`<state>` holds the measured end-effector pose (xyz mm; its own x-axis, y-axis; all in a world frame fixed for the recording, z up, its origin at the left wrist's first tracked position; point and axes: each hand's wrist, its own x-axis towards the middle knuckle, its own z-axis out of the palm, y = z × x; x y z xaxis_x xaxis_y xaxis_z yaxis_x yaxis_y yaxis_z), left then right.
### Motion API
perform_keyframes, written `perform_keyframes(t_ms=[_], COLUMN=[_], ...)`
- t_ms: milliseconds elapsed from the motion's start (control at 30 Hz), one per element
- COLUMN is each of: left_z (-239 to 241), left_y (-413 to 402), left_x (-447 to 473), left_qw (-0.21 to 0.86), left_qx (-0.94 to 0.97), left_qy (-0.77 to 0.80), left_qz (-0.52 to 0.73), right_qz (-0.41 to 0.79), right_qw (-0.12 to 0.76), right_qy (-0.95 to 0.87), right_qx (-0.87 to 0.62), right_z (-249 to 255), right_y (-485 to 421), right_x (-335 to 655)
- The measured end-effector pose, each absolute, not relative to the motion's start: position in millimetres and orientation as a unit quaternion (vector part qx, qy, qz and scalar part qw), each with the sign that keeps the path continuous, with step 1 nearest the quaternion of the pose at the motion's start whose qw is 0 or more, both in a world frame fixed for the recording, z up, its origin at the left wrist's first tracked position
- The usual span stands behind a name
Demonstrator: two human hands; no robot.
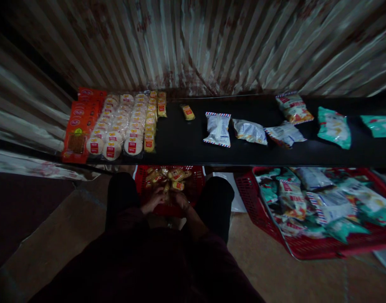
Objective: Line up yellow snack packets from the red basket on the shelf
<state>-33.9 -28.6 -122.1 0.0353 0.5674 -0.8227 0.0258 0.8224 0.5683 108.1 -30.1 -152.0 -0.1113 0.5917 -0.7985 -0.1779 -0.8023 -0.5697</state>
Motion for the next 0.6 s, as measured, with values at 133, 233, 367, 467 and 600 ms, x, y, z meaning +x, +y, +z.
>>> perform_keyframes(t_ms=[133,233,367,467,600], left_z=[-121,-122,-122,-122,-123], left_y=[-30,-32,-35,-37,-41], left_x=[-39,-40,-39,-38,-41], left_qw=[0.668,0.663,0.673,0.67,0.685], left_qx=[0.225,0.22,0.214,0.23,0.257], left_qy=[0.67,0.673,0.665,0.662,0.638], left_qz=[0.232,0.243,0.244,0.245,0.241], right_qz=[0.734,0.736,0.737,0.735,0.728], right_qw=[0.271,0.283,0.301,0.311,0.323], right_qy=[-0.154,-0.144,-0.128,-0.121,-0.128], right_qx=[-0.603,-0.598,-0.591,-0.59,-0.59], right_z=[-154,-156,-155,-153,-152], right_y=[-32,-33,-34,-38,-43], right_x=[110,108,106,107,108])
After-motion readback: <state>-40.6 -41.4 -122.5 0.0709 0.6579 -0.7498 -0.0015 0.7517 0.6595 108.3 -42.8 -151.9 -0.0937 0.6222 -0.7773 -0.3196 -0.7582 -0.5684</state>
